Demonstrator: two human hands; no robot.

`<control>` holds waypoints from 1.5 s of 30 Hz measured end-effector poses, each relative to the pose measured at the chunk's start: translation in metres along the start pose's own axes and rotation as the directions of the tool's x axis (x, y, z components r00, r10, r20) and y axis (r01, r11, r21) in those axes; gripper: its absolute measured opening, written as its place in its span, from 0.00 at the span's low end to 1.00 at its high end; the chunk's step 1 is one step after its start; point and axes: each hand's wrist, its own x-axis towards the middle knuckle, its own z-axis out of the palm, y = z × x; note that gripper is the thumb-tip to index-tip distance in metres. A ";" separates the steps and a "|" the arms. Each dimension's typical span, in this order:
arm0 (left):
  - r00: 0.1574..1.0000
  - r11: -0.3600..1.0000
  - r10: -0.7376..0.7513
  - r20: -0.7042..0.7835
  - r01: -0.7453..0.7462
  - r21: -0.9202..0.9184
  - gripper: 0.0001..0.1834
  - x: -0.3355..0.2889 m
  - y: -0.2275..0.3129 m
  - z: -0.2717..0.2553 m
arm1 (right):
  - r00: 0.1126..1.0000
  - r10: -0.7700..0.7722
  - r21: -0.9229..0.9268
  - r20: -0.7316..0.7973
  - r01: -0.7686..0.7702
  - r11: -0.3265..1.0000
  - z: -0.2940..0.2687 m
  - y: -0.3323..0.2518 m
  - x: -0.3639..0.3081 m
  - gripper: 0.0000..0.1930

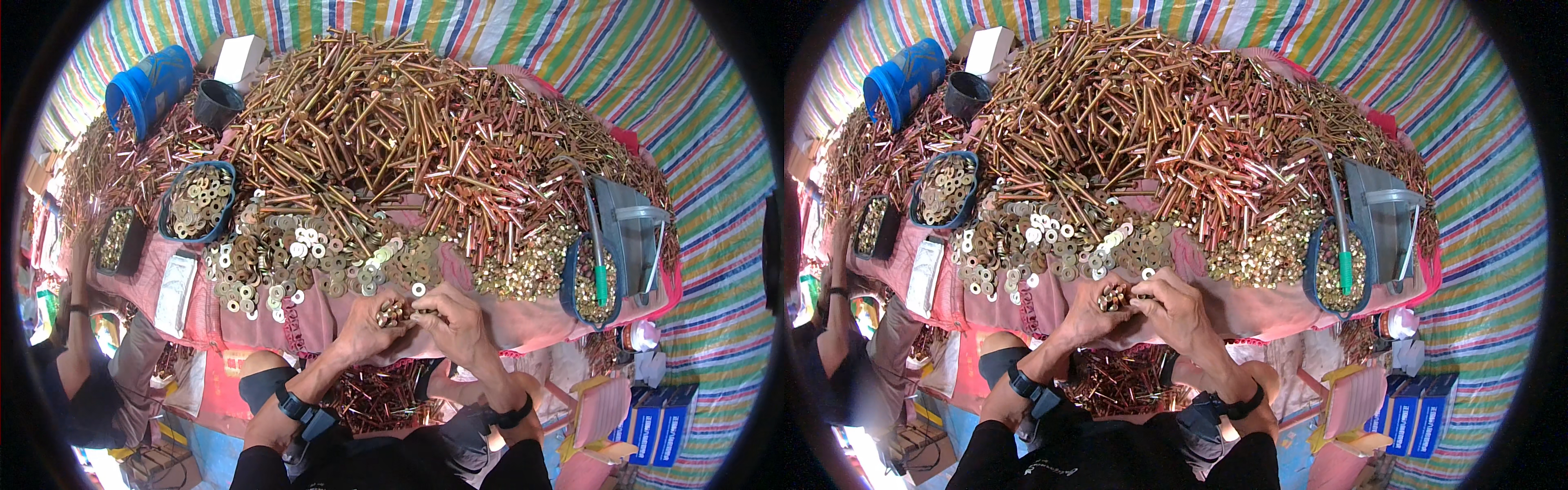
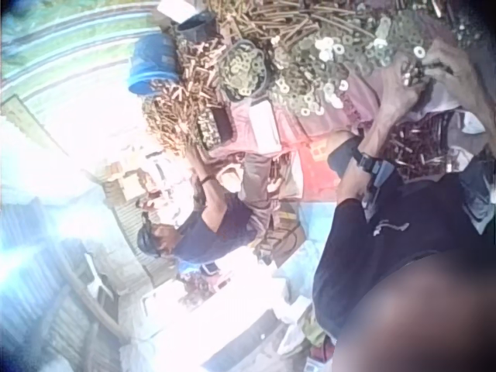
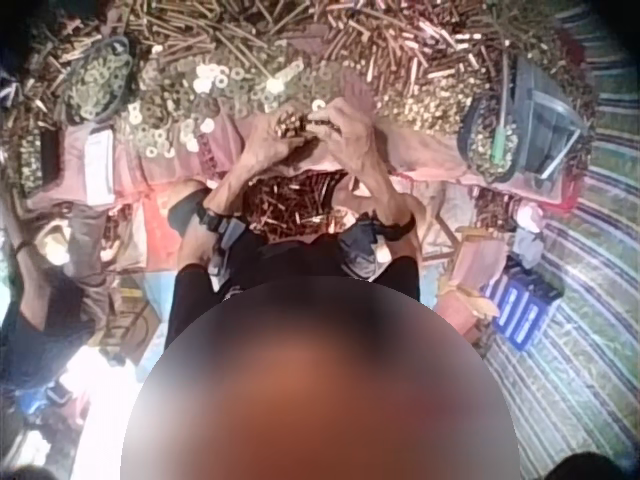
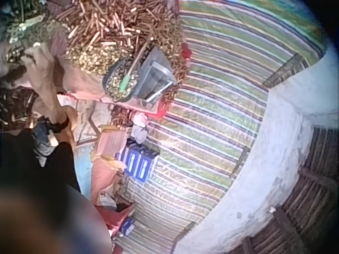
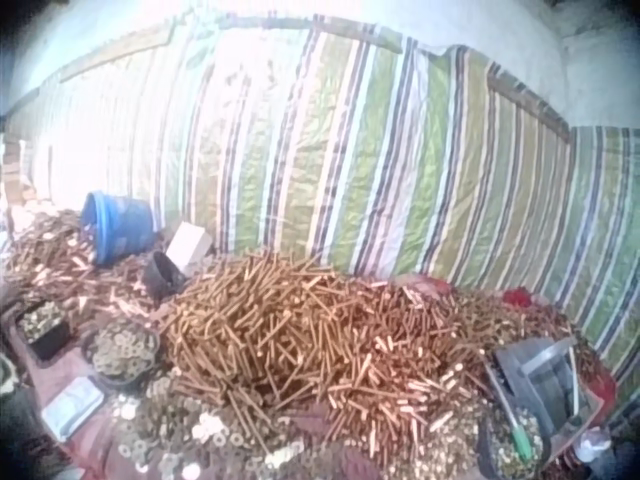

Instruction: The person picks up metal pins and inserts them into the central holes of metal washers by hand on a work table.

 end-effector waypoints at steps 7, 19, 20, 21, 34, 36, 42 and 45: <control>1.000 0.990 -0.030 0.005 0.030 -0.134 0.13 0.001 0.001 0.002 | 0.995 0.043 0.042 0.093 -0.047 0.998 -0.007 -0.008 0.001 0.14; 0.996 0.982 -0.084 0.043 0.090 -0.169 0.12 0.005 -0.002 0.002 | 0.995 0.038 0.083 -0.093 -0.030 0.996 0.006 0.009 -0.005 0.10; 0.998 0.982 -0.056 0.030 0.060 -0.179 0.12 0.005 -0.002 0.002 | 0.992 0.068 0.114 -0.110 -0.055 0.992 0.008 0.008 -0.006 0.10; 0.999 0.983 -0.047 0.023 0.050 -0.175 0.12 0.005 -0.001 0.002 | 0.987 0.093 0.144 -0.128 -0.075 0.987 0.010 0.007 -0.007 0.10; 0.996 0.989 -0.084 0.037 0.088 -0.120 0.11 0.003 0.005 0.000 | 0.999 0.017 0.075 -0.046 -0.014 0.997 0.004 0.003 -0.005 0.10; 0.997 0.985 -0.073 0.032 0.077 -0.156 0.12 0.003 0.004 0.001 | 0.996 0.042 0.060 -0.082 -0.037 0.998 0.008 0.005 -0.007 0.10; 0.998 0.987 -0.051 0.024 0.054 -0.148 0.12 0.004 0.002 -0.001 | 0.956 0.277 0.120 -0.096 -0.265 0.957 0.019 0.004 -0.012 0.11; 0.998 0.993 -0.058 0.027 0.060 -0.098 0.12 0.004 0.002 -0.002 | 0.942 0.308 0.126 -0.131 -0.292 0.948 0.019 -0.003 -0.013 0.13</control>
